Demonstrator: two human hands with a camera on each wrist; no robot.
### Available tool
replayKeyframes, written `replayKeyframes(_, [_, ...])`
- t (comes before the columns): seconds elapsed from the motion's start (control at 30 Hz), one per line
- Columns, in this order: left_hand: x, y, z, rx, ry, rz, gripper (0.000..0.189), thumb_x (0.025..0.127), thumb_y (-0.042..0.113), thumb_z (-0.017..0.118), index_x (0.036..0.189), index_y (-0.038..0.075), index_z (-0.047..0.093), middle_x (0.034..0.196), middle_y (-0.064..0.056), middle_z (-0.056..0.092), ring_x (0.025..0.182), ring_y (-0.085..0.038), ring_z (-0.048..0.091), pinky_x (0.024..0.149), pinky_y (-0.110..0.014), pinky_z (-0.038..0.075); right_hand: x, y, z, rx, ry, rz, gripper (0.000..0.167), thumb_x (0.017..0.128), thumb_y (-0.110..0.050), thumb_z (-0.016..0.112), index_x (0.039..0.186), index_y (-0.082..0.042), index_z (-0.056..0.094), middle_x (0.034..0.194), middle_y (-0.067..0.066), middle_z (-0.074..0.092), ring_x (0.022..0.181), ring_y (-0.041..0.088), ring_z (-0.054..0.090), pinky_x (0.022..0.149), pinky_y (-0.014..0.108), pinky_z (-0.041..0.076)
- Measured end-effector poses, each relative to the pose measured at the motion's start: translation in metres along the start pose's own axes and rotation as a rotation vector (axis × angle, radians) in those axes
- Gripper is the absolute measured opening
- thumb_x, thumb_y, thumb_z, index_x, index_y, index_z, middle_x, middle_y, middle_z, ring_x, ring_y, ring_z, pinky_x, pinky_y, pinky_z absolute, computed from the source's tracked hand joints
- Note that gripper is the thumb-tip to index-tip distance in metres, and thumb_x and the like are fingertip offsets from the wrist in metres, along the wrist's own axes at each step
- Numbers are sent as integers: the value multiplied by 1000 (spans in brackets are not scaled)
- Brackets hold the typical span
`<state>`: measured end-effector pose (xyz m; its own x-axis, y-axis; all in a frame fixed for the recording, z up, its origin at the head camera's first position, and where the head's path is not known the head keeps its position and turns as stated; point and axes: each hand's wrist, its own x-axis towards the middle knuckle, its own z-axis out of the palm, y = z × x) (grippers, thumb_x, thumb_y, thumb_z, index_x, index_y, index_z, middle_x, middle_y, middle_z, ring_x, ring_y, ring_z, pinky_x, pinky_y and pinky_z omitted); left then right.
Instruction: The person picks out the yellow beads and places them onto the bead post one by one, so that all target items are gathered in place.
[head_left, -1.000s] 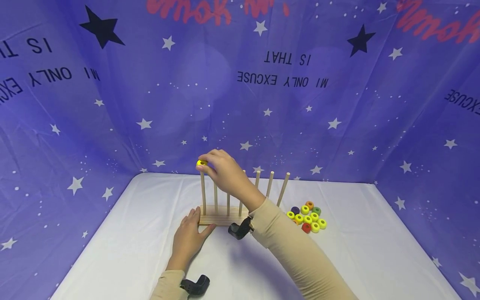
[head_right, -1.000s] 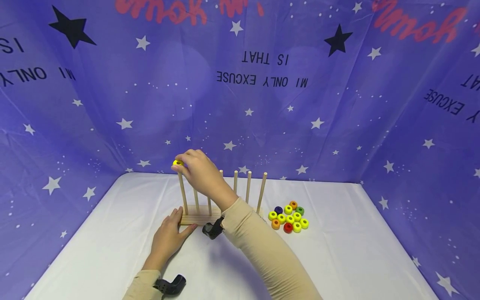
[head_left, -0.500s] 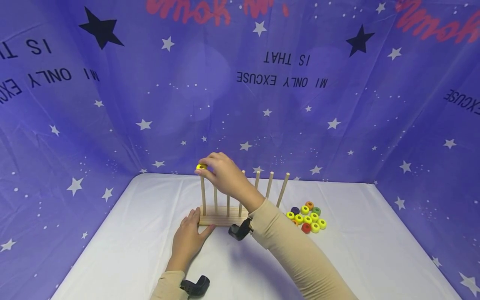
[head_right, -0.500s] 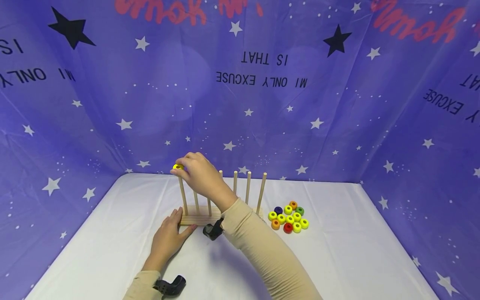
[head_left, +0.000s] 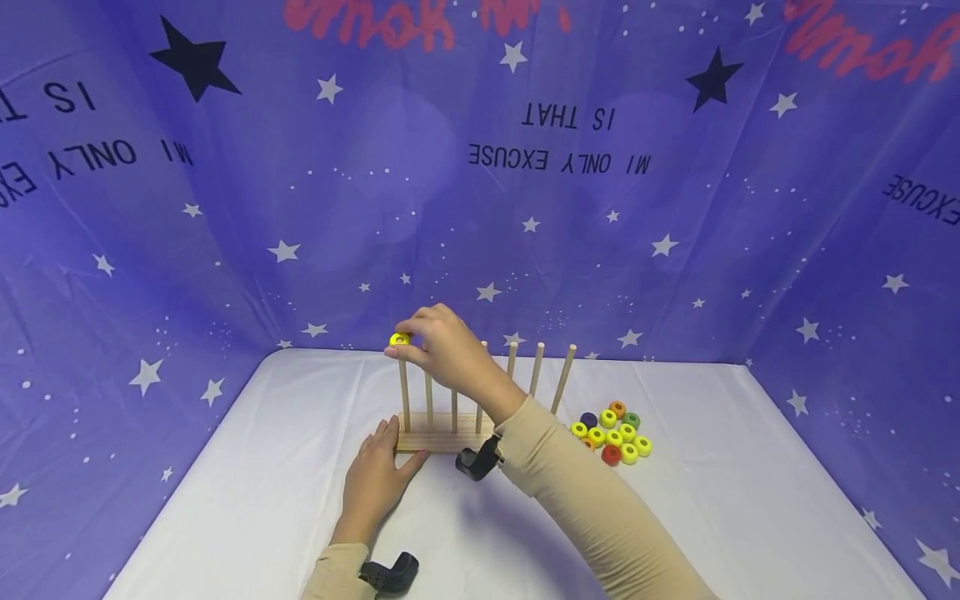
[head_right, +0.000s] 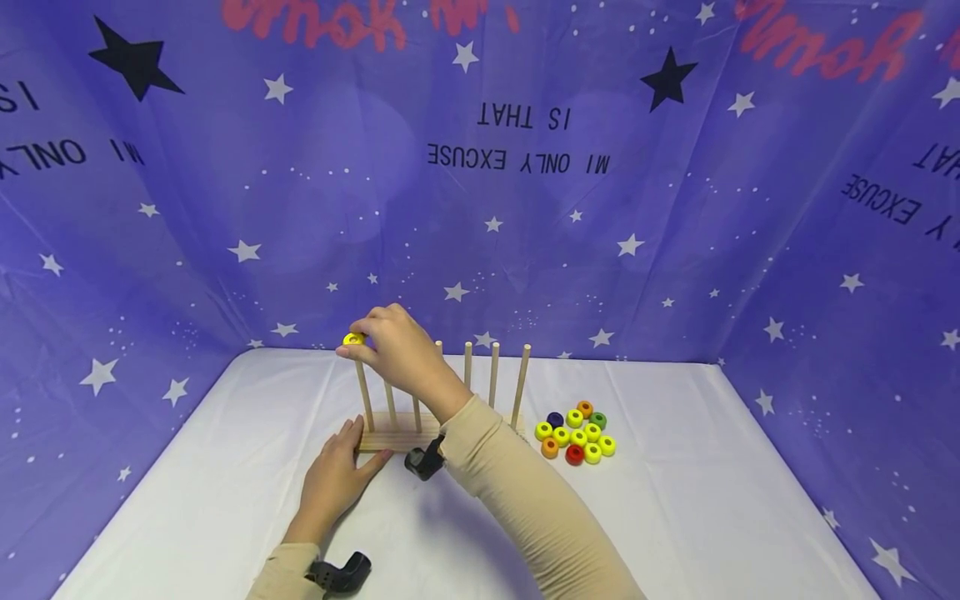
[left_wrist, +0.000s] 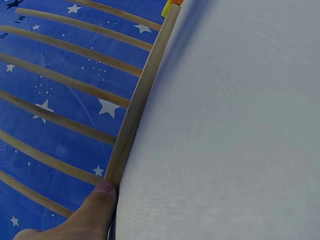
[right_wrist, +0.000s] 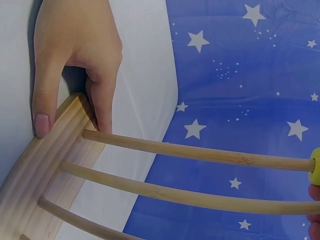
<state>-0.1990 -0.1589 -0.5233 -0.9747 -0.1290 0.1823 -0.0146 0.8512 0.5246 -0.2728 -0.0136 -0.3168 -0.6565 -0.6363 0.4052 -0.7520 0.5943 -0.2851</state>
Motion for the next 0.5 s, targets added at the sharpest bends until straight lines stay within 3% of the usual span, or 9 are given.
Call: replayKeyframes(0.5, [-1, 1, -2, -1, 2, 6, 89, 87, 57, 68, 151, 3, 38, 152, -25, 43, 135, -52, 43, 107, -66, 39, 0, -1, 2, -24, -3, 11, 43, 92, -47, 66, 118, -14, 73, 106, -5, 70, 98, 12, 55, 86, 25, 50])
